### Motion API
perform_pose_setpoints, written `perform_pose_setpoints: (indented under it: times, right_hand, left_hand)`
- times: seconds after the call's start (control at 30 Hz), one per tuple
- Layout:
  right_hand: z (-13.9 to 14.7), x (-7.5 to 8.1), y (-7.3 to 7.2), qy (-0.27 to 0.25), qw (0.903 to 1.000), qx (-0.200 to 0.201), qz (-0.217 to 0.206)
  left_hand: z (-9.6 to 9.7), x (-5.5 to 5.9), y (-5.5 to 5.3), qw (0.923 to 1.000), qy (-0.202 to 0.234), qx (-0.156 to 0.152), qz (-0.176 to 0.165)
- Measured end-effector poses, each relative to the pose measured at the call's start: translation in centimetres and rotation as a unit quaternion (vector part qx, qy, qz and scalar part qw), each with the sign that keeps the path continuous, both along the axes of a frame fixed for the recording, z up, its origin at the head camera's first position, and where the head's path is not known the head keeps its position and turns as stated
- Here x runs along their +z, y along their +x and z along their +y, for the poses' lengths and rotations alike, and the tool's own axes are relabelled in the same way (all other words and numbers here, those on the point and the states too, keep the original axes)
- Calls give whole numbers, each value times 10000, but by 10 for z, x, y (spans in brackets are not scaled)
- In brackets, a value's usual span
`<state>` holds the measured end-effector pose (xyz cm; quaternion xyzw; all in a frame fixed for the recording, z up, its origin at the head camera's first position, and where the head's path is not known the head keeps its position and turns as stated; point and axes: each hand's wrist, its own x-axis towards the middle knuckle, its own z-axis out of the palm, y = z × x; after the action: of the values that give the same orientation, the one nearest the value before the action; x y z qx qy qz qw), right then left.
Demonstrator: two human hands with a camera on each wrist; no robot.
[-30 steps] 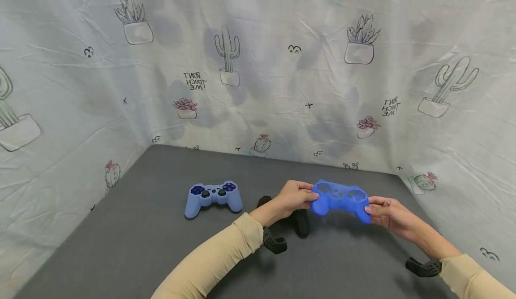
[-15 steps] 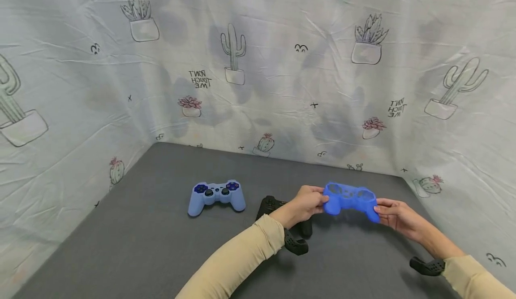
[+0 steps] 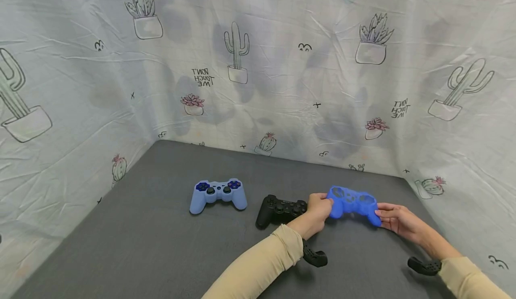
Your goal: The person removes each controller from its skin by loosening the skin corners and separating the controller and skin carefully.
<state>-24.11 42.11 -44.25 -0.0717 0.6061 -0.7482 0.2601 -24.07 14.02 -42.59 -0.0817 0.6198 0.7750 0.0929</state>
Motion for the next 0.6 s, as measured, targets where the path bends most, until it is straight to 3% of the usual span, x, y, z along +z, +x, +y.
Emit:
perform_pose_setpoints:
  times: [0.17,0.33,0.43,0.6]
  right_hand:
    - [-1,-2,0,537,9977,-416,13]
    - [-6,-2,-1,1111,9901,-860,-5]
    - [-7,-3,-1,1304,9859,-1049,-42]
    - [-5,-4,0,1412,9809,-1333,-85]
  left_hand:
    - [7,-5,-1,9971,-504,411,384]
    - [12,-8,-1,9937,-780,696,411]
    - [12,-5,2,9938,-745,769,301]
    - [15,-2,9,9967,-292,763,3]
